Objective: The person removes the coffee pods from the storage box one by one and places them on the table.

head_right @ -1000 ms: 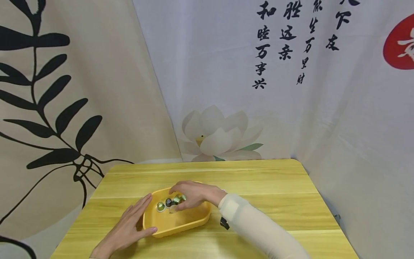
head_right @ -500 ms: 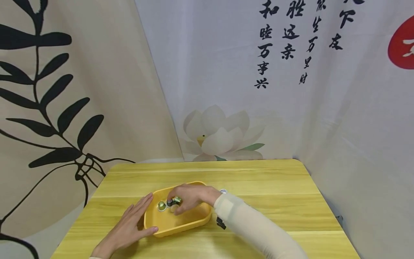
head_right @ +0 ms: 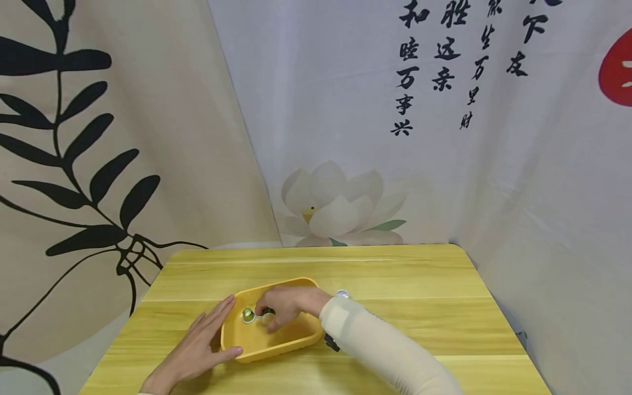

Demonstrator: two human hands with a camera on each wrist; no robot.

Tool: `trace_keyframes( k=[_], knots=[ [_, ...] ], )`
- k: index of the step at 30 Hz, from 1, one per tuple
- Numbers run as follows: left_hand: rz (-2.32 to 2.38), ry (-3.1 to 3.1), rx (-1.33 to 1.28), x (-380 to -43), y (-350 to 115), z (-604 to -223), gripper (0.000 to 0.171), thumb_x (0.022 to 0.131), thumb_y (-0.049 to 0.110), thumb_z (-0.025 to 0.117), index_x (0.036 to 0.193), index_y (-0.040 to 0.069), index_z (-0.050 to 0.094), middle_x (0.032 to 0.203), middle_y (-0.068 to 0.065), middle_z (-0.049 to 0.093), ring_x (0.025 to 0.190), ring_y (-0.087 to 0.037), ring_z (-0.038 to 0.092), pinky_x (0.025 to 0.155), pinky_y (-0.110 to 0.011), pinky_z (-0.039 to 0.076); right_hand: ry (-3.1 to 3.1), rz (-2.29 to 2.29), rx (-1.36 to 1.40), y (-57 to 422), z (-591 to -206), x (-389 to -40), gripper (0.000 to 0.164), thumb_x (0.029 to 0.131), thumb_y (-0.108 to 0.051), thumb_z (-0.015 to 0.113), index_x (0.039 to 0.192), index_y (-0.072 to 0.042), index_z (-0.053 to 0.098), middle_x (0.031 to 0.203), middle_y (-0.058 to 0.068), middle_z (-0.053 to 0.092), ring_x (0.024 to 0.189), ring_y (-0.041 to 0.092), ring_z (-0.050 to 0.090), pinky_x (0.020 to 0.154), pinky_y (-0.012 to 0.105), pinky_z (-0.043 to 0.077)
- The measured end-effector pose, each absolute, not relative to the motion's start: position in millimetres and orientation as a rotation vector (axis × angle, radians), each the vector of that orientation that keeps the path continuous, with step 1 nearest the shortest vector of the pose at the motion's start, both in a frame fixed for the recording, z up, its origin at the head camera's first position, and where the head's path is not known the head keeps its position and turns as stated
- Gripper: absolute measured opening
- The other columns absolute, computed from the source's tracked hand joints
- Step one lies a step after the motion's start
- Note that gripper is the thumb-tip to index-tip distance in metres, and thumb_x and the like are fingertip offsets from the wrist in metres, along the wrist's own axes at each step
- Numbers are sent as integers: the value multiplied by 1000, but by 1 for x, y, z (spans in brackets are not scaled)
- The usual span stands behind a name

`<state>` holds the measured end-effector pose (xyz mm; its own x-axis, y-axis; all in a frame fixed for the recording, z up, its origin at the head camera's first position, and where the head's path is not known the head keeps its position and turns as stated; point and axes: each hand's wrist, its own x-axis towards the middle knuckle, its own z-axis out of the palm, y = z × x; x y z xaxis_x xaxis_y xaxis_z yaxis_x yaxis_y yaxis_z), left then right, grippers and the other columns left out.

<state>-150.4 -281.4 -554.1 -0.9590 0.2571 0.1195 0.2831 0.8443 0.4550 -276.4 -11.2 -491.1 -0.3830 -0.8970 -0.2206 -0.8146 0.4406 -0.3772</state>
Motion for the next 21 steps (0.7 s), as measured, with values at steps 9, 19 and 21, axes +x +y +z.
trace_keyframes(
  k=[9,19,21],
  knots=[
    [-735,-2968,-451,-151,-281,-553,113,95,70,81,179,11,33,189,-7,28,168,-48,42,128,-89,26,2327,-238,-1460,-15,-495,-274,47,102,-26,87,147,-17,74,148,-6,74,121,5,72,110,20,59],
    [-721,-2961,-447,-150,-282,-553,113,95,70,82,179,11,33,189,-8,29,167,-47,43,127,-89,28,2341,-183,-1480,-18,-504,-275,40,100,-18,88,139,-25,79,136,-10,78,117,0,68,109,19,58],
    [-715,-2959,-448,-150,-282,-554,113,95,70,81,179,11,34,189,-8,29,167,-47,44,127,-88,28,2338,-190,-1488,-18,-505,-275,40,99,-15,88,137,-25,80,133,-10,78,115,-1,67,107,18,58]
  ],
)
